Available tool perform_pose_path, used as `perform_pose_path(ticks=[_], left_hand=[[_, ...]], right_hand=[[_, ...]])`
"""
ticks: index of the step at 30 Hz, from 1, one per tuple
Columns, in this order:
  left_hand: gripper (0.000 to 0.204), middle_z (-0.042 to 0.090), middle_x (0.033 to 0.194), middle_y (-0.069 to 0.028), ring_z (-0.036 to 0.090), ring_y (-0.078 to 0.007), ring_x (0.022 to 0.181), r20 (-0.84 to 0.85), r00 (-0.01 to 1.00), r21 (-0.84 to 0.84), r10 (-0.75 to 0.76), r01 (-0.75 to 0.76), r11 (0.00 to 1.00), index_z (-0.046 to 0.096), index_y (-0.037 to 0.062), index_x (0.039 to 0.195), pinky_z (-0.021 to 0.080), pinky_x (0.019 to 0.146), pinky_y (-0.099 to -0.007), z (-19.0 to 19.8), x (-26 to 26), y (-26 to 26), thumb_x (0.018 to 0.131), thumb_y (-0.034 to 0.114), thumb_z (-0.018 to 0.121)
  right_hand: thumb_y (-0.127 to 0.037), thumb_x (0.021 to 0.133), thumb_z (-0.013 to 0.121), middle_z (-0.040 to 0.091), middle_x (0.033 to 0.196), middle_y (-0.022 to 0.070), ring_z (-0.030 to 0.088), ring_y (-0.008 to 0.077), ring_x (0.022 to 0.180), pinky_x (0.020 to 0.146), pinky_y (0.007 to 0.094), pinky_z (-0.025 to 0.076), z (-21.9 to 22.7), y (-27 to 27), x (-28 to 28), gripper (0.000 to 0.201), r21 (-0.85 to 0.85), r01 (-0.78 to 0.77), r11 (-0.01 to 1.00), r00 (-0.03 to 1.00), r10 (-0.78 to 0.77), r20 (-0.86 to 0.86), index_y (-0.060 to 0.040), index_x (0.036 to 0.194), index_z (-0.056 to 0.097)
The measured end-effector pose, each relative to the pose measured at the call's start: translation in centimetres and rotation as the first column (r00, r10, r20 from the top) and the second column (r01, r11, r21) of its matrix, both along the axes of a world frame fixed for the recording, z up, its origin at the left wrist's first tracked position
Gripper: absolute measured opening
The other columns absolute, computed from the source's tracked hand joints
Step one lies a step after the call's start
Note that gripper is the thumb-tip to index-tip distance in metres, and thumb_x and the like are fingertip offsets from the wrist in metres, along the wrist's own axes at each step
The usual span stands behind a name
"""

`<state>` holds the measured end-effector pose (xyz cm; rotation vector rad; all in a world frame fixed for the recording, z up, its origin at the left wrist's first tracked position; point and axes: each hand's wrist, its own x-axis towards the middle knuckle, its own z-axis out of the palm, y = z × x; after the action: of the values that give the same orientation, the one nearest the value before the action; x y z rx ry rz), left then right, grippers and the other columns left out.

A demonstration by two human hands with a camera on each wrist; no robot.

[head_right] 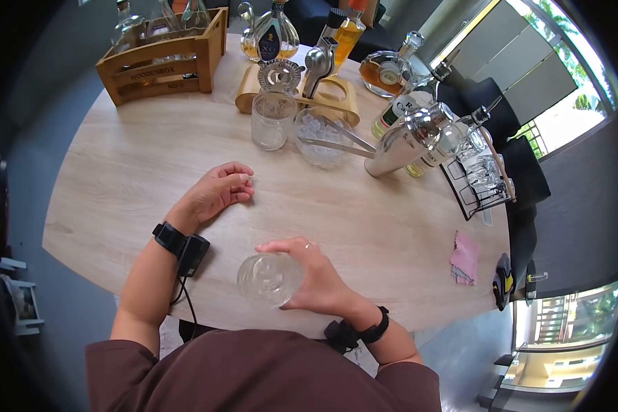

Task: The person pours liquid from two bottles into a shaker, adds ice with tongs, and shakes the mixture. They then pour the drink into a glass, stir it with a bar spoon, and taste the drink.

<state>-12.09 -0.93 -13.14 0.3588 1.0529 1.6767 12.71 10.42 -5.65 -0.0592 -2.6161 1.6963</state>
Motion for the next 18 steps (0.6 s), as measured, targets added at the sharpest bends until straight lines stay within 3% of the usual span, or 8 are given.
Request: perform_pose_path(ticks=[4,6,10,12,13,15,18], left_hand=[[0.017,0.060,0.094,-0.0067,0.064,-0.0157,0.087,-0.007,1.000,-0.005,-0.003,0.003,1.000,0.056,0.0027,0.107,0.055,0.077,-0.0251,-0.2,0.1,0.1,0.093,0.012,0.060],[0.017,0.060,0.094,-0.0067,0.064,-0.0156,0.087,-0.003,1.000,-0.004,-0.008,0.008,1.000,0.056,0.0027,0.107,0.054,0.077,-0.0250,-0.2,0.2,0.0,0.093,0.012,0.060],[0.017,0.061,0.092,-0.0051,0.064,-0.0130,0.083,-0.007,1.000,-0.006,0.005,-0.005,1.000,0.056,0.0037,0.107,0.055,0.075,-0.0236,0.0,0.3,0.0,0.093,0.013,0.061],[0.017,0.061,0.092,-0.0051,0.064,-0.0131,0.084,-0.001,1.000,0.000,-0.003,0.003,1.000,0.056,0.0037,0.107,0.055,0.075,-0.0237,-0.2,0.4,0.1,0.093,0.013,0.061],[0.017,0.061,0.092,-0.0051,0.064,-0.0131,0.084,-0.005,1.000,0.007,-0.006,0.006,1.000,0.056,0.0038,0.107,0.055,0.075,-0.0237,-0.1,0.2,0.0,0.093,0.013,0.061],[0.017,0.061,0.092,-0.0051,0.064,-0.0132,0.084,-0.009,1.000,-0.006,-0.005,0.005,1.000,0.056,0.0038,0.107,0.055,0.075,-0.0237,0.0,0.2,-0.1,0.093,0.013,0.060],[0.016,0.061,0.093,-0.0050,0.064,-0.0131,0.084,-0.001,1.000,-0.003,-0.003,0.003,1.000,0.056,0.0040,0.107,0.054,0.075,-0.0236,0.1,0.2,0.0,0.093,0.012,0.060]], right_hand=[[-0.012,0.059,0.086,0.059,0.128,0.0034,0.052,0.0217,0.120,0.104,0.0352,0.033,0.3,-0.9,-0.1,0.072,-0.070,-0.050,0.996,0.998,0.047,-0.046,-0.0123,0.124,0.054],[-0.011,0.062,0.087,0.060,0.127,0.0100,0.052,0.0238,0.124,0.105,0.0370,0.037,0.0,-0.1,-0.4,0.075,-0.010,0.047,0.999,0.995,-0.047,-0.086,-0.0073,0.126,0.049],[-0.014,0.059,0.086,0.060,0.128,0.0036,0.052,0.0229,0.119,0.104,0.0353,0.032,0.3,-0.3,-0.2,0.071,0.041,-0.051,0.998,0.998,0.052,-0.047,-0.0120,0.123,0.054],[-0.015,0.059,0.086,0.060,0.129,0.0035,0.053,0.0237,0.119,0.105,0.0361,0.031,0.2,-1.1,-0.4,0.071,-0.159,0.020,0.987,0.998,-0.030,-0.062,-0.0120,0.122,0.054],[-0.015,0.059,0.086,0.060,0.129,0.0035,0.053,0.0237,0.119,0.105,0.0361,0.031,0.2,-0.8,-0.4,0.071,-0.163,0.020,0.986,0.997,-0.031,-0.066,-0.0120,0.122,0.054],[-0.016,0.059,0.086,0.060,0.129,0.0032,0.054,0.0233,0.117,0.105,0.0377,0.031,0.6,0.2,-0.5,0.072,0.120,0.044,0.992,0.992,-0.029,-0.120,-0.0123,0.123,0.053],[-0.016,0.059,0.086,0.060,0.129,0.0029,0.055,0.0215,0.116,0.104,0.0392,0.030,1.1,-0.4,-0.4,0.074,0.163,-0.086,0.983,0.986,0.107,-0.128,-0.0125,0.124,0.053]])
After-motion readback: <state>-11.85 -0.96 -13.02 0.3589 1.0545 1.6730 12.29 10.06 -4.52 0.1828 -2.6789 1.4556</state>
